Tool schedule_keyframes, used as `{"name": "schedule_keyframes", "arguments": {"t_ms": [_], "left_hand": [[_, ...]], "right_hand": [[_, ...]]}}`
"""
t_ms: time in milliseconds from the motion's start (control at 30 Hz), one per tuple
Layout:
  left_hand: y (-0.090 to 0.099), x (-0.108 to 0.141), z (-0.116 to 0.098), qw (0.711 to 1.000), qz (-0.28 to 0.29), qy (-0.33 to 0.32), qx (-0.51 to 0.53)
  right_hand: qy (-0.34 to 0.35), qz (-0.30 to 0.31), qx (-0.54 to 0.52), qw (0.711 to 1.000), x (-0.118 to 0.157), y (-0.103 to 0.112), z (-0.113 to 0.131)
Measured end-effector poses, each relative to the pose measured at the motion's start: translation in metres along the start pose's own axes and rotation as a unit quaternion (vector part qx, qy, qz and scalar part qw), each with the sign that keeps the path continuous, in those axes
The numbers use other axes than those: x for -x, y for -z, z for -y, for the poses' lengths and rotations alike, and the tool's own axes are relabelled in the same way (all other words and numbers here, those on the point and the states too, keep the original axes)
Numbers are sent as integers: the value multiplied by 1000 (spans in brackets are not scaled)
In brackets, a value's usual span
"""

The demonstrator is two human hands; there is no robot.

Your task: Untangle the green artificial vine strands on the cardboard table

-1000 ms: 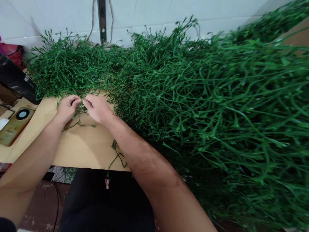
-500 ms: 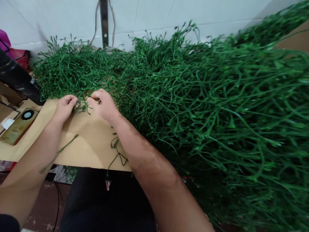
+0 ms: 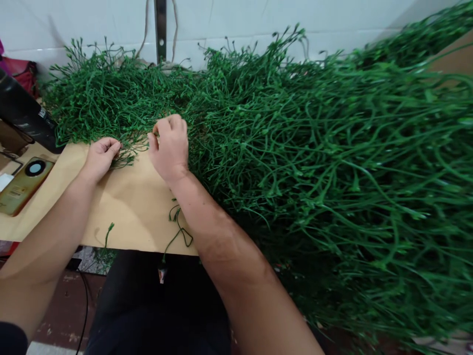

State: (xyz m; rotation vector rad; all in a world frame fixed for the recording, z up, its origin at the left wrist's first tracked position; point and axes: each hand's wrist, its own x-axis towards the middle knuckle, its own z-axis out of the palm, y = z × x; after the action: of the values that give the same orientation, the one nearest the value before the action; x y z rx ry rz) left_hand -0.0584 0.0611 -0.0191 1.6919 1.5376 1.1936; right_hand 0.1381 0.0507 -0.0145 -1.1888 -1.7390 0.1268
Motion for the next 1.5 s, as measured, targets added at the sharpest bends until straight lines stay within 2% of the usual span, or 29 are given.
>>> {"name": "schedule_keyframes", "arguments": {"t_ms": [67,133,233,333,433,567,733,867,967,1033,1100,1133,1167,1200,1233,1300,1400,1500], "left_hand": [[-1,2,-2,1000,-1,-2,2],[-1,3,-2,1000,0,-5,10],[-2,2,-2,1000,10,-7,27],[-2,1,-2,999,14,2,29],[-3,0,-1,1000,2,2,11],[-5,1,-2,1000,10,4,-18],[-6,3,-8,998,20,8,-52],[-5,4,-10,998,36,5,-55],[-4,6,-12,997,45,11,-54],[-5,6,-14,997,47,21,-57],[-6,7,-15,997,45,30,-56],[-6,8,-16,997,46,31,-56],[-5,8,-16,997,47,29,-56],[-5,8,-15,997,48,26,-55],[-4,8,-15,997,48,23,-53],[-3,7,-12,998,44,20,-39],[-1,4,-6,999,41,26,-14],[1,1,2,999,46,18,-2]], "right_hand": [[33,-21,46,998,3,10,11],[71,-2,63,995,9,16,30],[173,116,27,978,23,9,58],[239,233,-7,942,37,-13,69],[215,282,-3,935,44,-30,61],[150,308,7,940,42,-30,49],[132,373,6,918,39,-29,53],[92,387,-4,918,37,-31,63],[58,418,50,905,39,-14,86],[95,453,114,879,49,9,110],[192,486,129,843,71,31,135],[241,478,83,840,87,38,145],[280,460,27,842,106,41,151],[302,465,-19,832,128,38,153],[305,471,-43,827,152,31,149],[281,490,-52,824,198,6,130],[135,572,31,808,253,-33,87],[63,559,29,826,284,-47,61]]}}
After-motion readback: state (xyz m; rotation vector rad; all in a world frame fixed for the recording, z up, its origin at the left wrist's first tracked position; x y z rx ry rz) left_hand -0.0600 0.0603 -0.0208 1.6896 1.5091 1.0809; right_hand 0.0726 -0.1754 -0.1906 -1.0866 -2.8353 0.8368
